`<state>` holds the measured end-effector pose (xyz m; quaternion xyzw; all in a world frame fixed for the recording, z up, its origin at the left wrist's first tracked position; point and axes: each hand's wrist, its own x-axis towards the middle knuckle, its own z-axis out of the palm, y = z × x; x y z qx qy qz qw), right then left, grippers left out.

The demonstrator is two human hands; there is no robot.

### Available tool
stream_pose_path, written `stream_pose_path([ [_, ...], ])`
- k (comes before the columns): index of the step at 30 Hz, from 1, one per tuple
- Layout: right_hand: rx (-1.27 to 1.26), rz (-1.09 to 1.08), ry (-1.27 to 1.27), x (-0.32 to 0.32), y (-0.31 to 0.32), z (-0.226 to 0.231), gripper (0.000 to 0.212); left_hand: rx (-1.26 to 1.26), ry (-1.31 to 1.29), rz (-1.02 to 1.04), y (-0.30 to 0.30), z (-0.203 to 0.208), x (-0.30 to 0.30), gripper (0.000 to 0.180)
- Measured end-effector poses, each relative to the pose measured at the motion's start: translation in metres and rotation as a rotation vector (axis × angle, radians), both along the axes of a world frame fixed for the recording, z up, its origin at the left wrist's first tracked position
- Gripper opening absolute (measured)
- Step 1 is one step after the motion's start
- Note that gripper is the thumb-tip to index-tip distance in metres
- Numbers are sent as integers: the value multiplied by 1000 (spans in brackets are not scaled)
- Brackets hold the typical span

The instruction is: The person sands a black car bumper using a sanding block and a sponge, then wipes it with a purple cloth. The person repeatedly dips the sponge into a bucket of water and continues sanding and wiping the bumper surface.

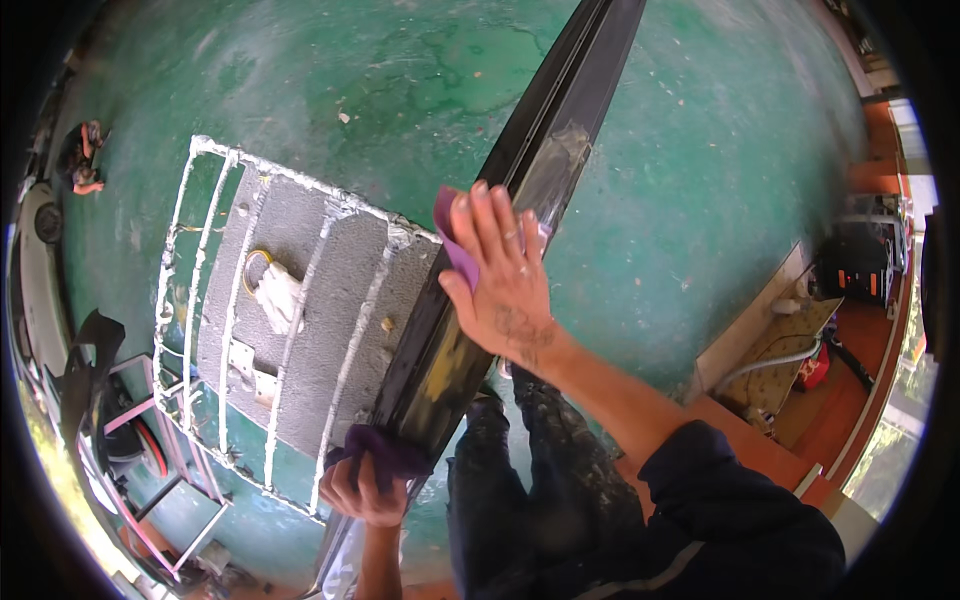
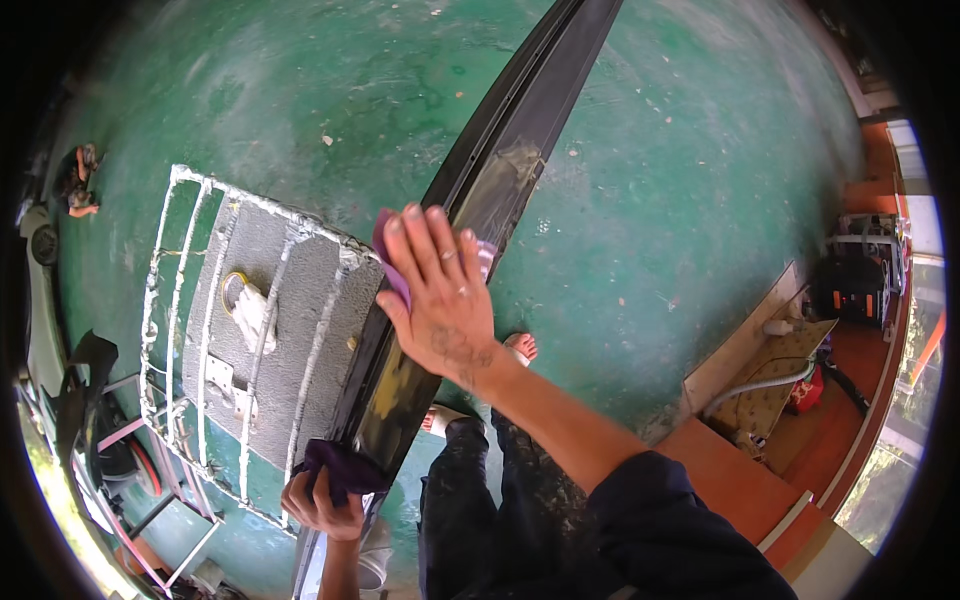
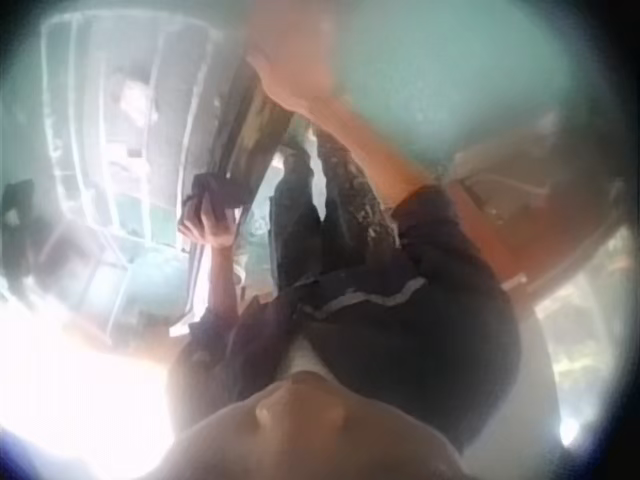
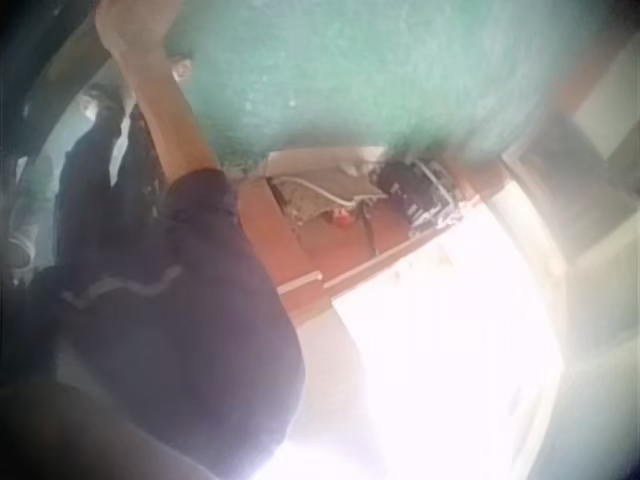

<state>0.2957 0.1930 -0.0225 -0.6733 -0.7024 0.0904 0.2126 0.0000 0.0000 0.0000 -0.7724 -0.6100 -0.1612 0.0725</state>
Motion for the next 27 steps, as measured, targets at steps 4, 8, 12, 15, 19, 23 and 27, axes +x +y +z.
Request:
stream_pose_path([
  [4, 178, -206, -88, 62, 76, 6, 70, 66, -57, -14, 20, -19, 16, 46],
  [8, 115, -301, 66, 72, 57, -15, 71, -63, -32, -14, 1, 11, 7, 49],
  [12, -99, 21, 166, -9, -49, -11, 75, -56, -50, 0, 21, 14, 22, 51],
  [15, -185, 285, 304, -43, -138, -18, 72, -50, -53, 4, 32, 10, 29, 48],
  [19, -259, 171, 672, -23, -191, -12, 68, -119, 30, -77, 75, 29, 79, 46],
  [23, -289, -43, 759, 30, -195, 6, 66, -22, 19, -200, 168, 20, 183, 42],
  [27, -242, -160, 827, 61, -194, -5, 64, 12, 7, -261, 246, 11, 262, 36],
])
